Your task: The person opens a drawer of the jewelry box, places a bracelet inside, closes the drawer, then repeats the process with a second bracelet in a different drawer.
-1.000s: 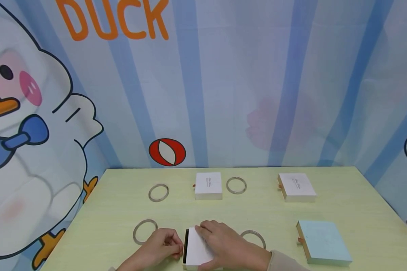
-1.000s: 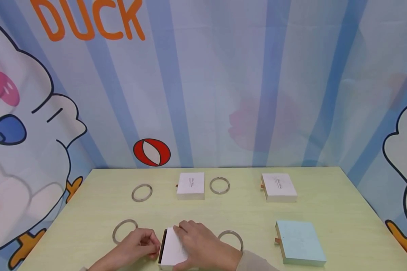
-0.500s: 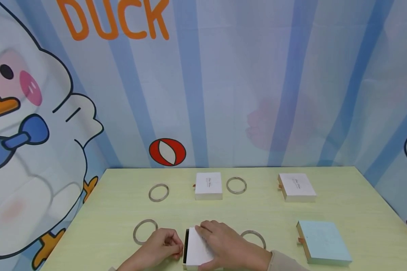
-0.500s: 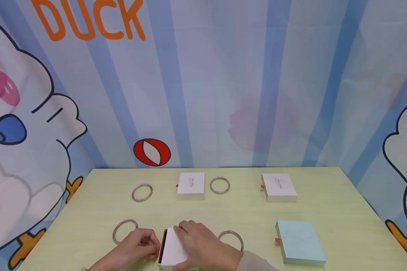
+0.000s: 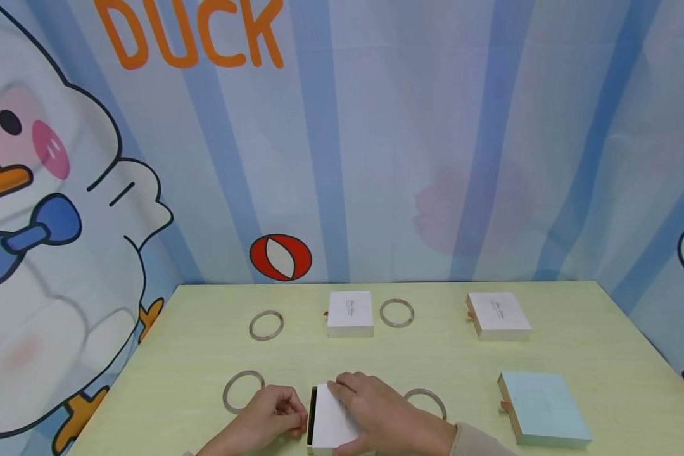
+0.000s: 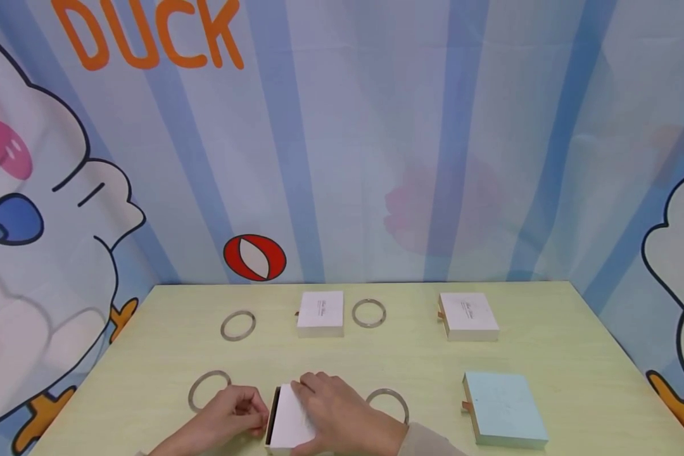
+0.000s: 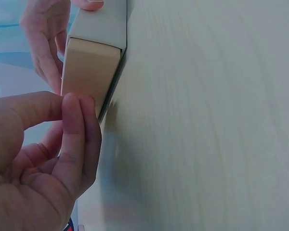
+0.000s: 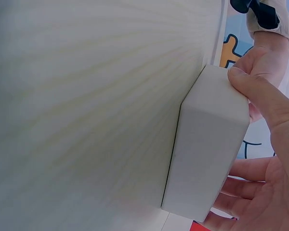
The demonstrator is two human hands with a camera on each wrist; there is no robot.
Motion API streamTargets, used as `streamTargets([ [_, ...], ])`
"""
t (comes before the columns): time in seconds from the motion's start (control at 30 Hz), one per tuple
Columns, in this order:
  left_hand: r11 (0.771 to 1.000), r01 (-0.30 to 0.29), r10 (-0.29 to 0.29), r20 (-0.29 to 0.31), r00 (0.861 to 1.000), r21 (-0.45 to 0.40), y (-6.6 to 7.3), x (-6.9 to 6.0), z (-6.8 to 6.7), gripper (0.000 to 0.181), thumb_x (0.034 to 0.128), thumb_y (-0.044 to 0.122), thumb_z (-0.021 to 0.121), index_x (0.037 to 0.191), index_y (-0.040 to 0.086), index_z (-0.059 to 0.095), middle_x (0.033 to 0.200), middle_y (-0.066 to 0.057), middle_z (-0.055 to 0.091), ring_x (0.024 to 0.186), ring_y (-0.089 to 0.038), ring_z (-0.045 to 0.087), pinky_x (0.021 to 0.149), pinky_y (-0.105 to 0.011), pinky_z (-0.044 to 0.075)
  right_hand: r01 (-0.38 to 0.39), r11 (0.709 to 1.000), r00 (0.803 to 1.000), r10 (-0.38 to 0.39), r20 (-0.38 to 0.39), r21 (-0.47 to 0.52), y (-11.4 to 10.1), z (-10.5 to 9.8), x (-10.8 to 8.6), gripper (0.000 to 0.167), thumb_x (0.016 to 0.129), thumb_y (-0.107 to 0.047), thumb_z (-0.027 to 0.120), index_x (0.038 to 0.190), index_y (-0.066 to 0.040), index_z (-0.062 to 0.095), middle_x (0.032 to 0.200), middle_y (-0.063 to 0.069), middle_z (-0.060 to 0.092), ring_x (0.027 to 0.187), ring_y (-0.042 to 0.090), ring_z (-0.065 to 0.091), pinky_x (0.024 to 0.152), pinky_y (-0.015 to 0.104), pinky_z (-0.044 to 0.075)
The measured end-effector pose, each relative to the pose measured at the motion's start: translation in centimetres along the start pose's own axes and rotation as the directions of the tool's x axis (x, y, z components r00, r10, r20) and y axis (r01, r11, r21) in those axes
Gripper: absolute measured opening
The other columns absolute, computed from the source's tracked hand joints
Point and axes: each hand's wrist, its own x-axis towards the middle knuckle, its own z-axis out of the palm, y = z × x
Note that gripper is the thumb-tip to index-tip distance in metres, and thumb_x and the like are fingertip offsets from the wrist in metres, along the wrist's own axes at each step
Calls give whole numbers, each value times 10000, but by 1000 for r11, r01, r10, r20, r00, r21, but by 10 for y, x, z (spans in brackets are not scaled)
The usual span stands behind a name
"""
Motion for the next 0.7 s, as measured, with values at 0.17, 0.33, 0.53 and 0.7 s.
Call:
streamTargets([
  [0.17,1000,2,-2,0,1000,2,-1,0,0,66,924,-27,602,891,-29,660,774,-84,681,655,-114,633,590,-192,485,-9,1000,1000,8,19,24,0,0,0,926,822,-664,687,1435,2,493,1354,83,525,1179,167,516,973,309,460],
  [0.33,1000,9,-9,1,1000,-7,1,-1,0,60,915,-32,605,891,-35,660,772,-83,680,655,-108,631,590,-187,486,-5,1000,1000,4,22,31,0,0,-1,931,822,-660,689,1442,4,485,1368,86,513,1202,169,506,975,306,460],
  [0.53,1000,0,0,2,1000,2,2,-1,-1,64,915,-33,602,888,-37,660,772,-83,681,652,-106,636,592,-190,492,-3,1000,1000,3,24,25,0,0,-1,926,825,-656,689,1442,4,485,1374,100,513,1218,179,502,984,312,456],
  [0.7,1000,5,-5,2,1000,8,2,-1,-1,64,918,-27,606,889,-32,663,773,-77,682,653,-105,635,596,-189,491,-5,1000,1000,5,25,23,0,-1,-1,922,826,-653,691,1442,2,485,1374,96,513,1221,178,500,986,312,454],
])
